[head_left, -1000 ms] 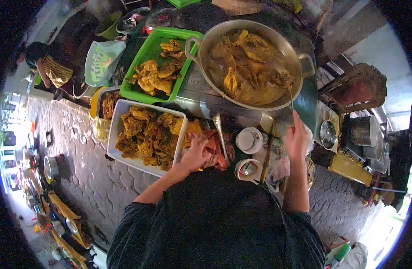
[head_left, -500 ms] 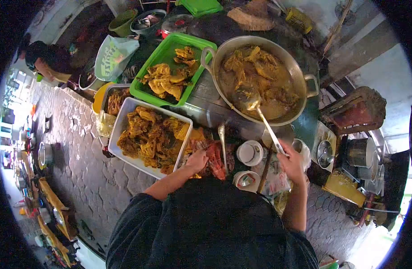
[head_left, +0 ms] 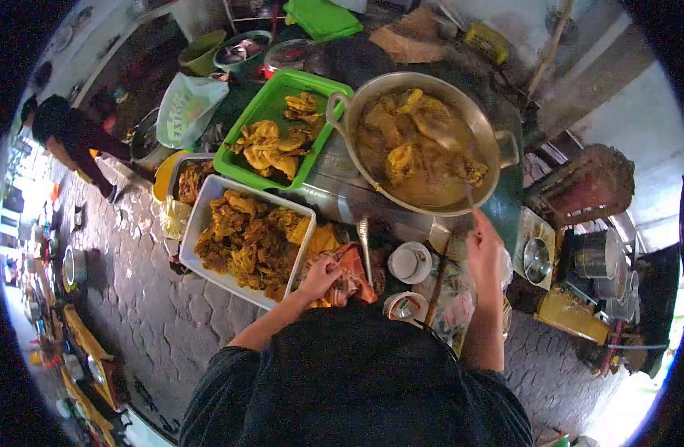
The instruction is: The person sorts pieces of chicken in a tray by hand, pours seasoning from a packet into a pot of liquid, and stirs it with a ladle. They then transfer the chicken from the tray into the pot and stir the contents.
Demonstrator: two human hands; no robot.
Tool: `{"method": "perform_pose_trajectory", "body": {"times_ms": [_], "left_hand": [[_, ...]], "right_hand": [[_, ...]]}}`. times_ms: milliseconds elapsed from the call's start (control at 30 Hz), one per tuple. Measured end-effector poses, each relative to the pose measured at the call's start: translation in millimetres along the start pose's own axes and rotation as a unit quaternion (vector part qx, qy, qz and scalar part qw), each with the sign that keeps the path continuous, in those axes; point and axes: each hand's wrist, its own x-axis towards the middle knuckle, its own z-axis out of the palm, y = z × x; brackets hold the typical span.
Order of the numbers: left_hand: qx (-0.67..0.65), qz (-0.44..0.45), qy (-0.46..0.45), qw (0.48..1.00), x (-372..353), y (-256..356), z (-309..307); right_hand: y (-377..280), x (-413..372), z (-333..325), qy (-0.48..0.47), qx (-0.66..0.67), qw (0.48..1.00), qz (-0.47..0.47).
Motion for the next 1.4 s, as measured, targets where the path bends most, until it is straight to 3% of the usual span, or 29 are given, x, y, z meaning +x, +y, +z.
{"method": "perform_pose_trajectory", "body": {"times_ms": [33,100,133,233,267,367,433,500,567,633,667,700,767,833,867,900,967,1033,1067,1100,1167,1233,1300,1367,1400], "left_hand": [[0.0,-0.003,0.009,1.0,-3,-2,-2],[0.051,0.07,0.04,0.995,-1,4,-7],[0.006,-0.039,-0.008,0.999,1,10,-11],[-0.021,0.006,0.038,0.999,-5,17,-16],[-0.023,0.005,0.041,0.999,-6,16,-16],[-0.029,0.008,0.064,0.998,-5,13,-16],[-0.064,-0.061,0.035,0.995,-4,12,-18],[-0.041,-0.064,0.049,0.996,-6,21,-21],[-0.013,-0.061,0.05,0.997,-8,20,-19],[-0.093,-0.007,0.078,0.993,-7,11,-13],[-0.021,-0.06,0.043,0.997,-9,31,-23],[-0.021,-0.058,0.033,0.998,-10,38,-23],[-0.026,-0.109,0.058,0.992,-11,44,-23],[-0.035,-0.148,0.03,0.988,-8,36,-17],[-0.044,-0.115,0.026,0.992,-7,32,-16],[-0.051,-0.081,0.022,0.995,-5,29,-15],[-0.038,-0.049,0.052,0.997,-3,28,-10],[-0.03,-0.1,0.044,0.994,-6,34,-12],[-0.028,-0.101,0.042,0.994,-7,28,-12],[-0.018,-0.088,0.043,0.995,-6,19,-10],[-0.009,-0.075,0.044,0.996,-6,15,-9],[-0.022,-0.072,0.011,0.997,-12,20,-12],[-0.01,-0.056,0.025,0.998,-13,-4,-5],[0.002,-0.039,0.039,0.998,-9,-38,2],[0.039,-0.057,-0.004,0.998,-6,-57,4]], "right_hand": [[11,5,3,0.045,-0.067,0.996,-0.023],[23,11,9,0.082,-0.06,0.994,-0.035],[27,11,13,0.122,-0.055,0.99,-0.037],[28,9,27,0.149,-0.057,0.986,-0.05],[21,6,22,0.075,-0.074,0.994,0.023],[47,12,25,0.028,-0.117,0.993,0.02],[44,10,22,0.051,-0.117,0.991,0.043],[33,5,7,0.073,-0.119,0.987,0.073],[25,2,-13,-0.004,-0.138,0.982,0.13],[29,-6,-17,0.03,-0.141,0.984,0.107],[28,-10,-18,0.112,-0.132,0.985,0.028],[27,-13,-17,0.19,-0.121,0.973,-0.052],[21,-13,-17,0.222,-0.105,0.967,-0.067],[27,-14,-18,0.114,-0.109,0.987,-0.013],[26,-16,-25,0.033,-0.091,0.994,0.049],[27,-22,-24,0.036,-0.091,0.994,0.056],[31,-29,-14,0.091,-0.059,0.994,-0.007],[53,-36,-3,0.113,-0.009,0.994,0.011],[56,-43,0,0.14,0.186,0.967,0.098],[59,-48,4,0.163,0.373,0.896,0.179],[73,-56,18,0.187,0.392,0.89,0.137],[111,-72,44,0.241,0.441,0.838,0.214],[152,-86,61,0.21,0.417,0.857,0.218],[173,-97,72,0.097,0.4,0.865,0.286],[187,-101,81,0.095,0.401,0.865,0.286]]}}
